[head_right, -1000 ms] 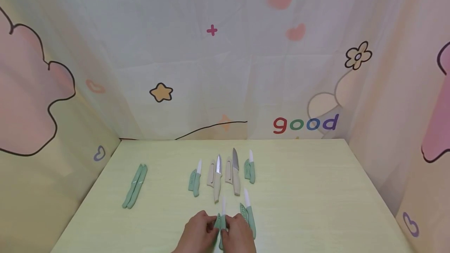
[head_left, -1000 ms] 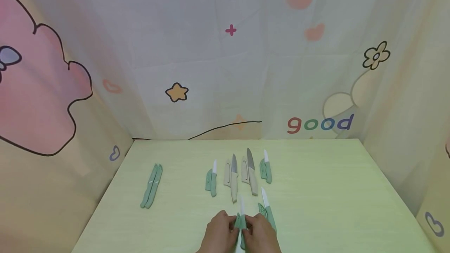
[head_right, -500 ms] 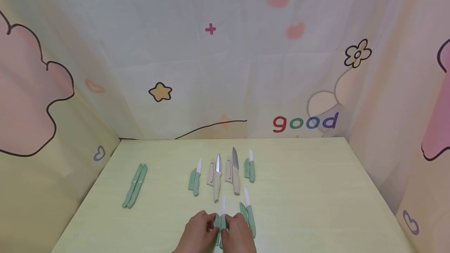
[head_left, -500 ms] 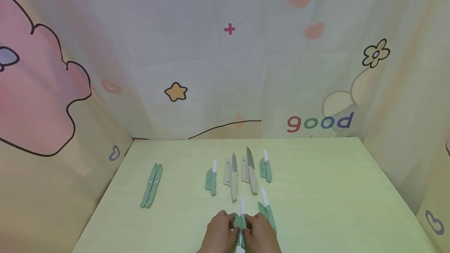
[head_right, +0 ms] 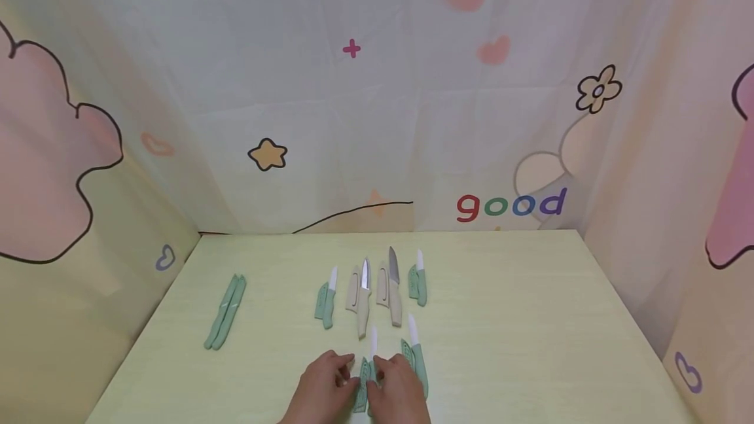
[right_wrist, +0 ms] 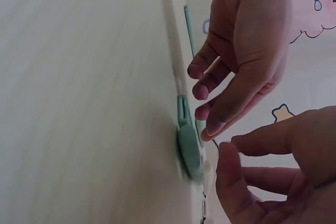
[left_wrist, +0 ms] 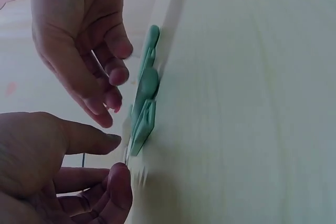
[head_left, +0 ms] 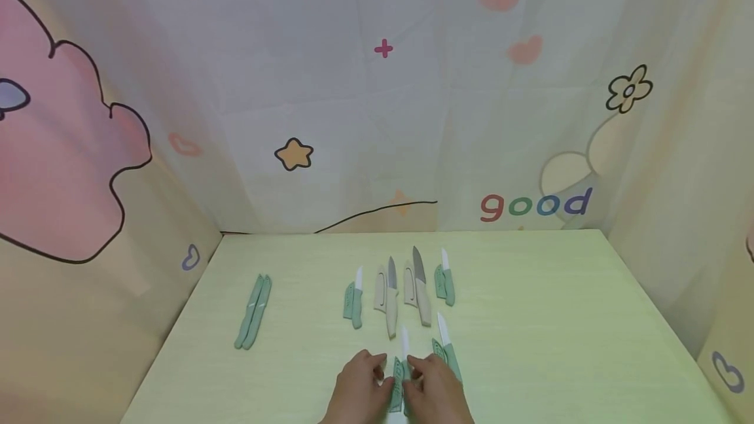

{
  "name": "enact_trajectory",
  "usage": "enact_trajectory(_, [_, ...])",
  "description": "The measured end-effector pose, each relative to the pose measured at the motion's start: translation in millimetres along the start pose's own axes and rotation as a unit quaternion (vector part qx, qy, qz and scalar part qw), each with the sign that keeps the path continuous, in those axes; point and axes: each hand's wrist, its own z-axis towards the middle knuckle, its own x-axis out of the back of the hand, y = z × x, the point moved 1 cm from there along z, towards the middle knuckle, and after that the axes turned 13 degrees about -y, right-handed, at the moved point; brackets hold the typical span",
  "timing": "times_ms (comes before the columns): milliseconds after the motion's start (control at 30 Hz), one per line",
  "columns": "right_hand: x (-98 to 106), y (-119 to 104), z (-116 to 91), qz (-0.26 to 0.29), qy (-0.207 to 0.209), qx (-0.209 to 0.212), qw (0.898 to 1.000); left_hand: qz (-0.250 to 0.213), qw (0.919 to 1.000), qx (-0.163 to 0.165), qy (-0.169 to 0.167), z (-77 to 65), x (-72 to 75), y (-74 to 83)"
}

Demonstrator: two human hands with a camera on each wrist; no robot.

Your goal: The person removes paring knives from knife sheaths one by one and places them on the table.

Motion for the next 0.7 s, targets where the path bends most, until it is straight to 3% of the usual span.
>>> enact_trajectory(100, [-0.3, -5.5, -1.9, 0.071, -0.014, 0.037, 0.997, 0.0, 1.0, 0.003, 0.004, -3.9, 6.5, -7.1])
enact_trajectory(167, [-1.0, -10.2, -1.9, 0.138, -0.04, 0.05, 0.988, 0.001, 1.0, 0.006, 0.008, -7.8, 11.5, -12.6])
enact_trajectory(367, [-5.3, -26.6, 5.6, 0.324, -0.124, 0.045, 0.937, -0.002, 0.9991, 0.033, 0.025, -21.7, 30.4, -30.4])
enact_trajectory(467, [-8.6, -37.2, 11.5, 0.372, -0.142, 0.046, 0.916, -0.02, 0.9974, 0.061, 0.034, -27.2, 41.9, -36.9])
enact_trajectory(700, [-21.4, -63.7, 24.2, 0.441, -0.167, 0.057, 0.88, -0.033, 0.9897, 0.122, 0.067, -34.6, 63.8, -53.9])
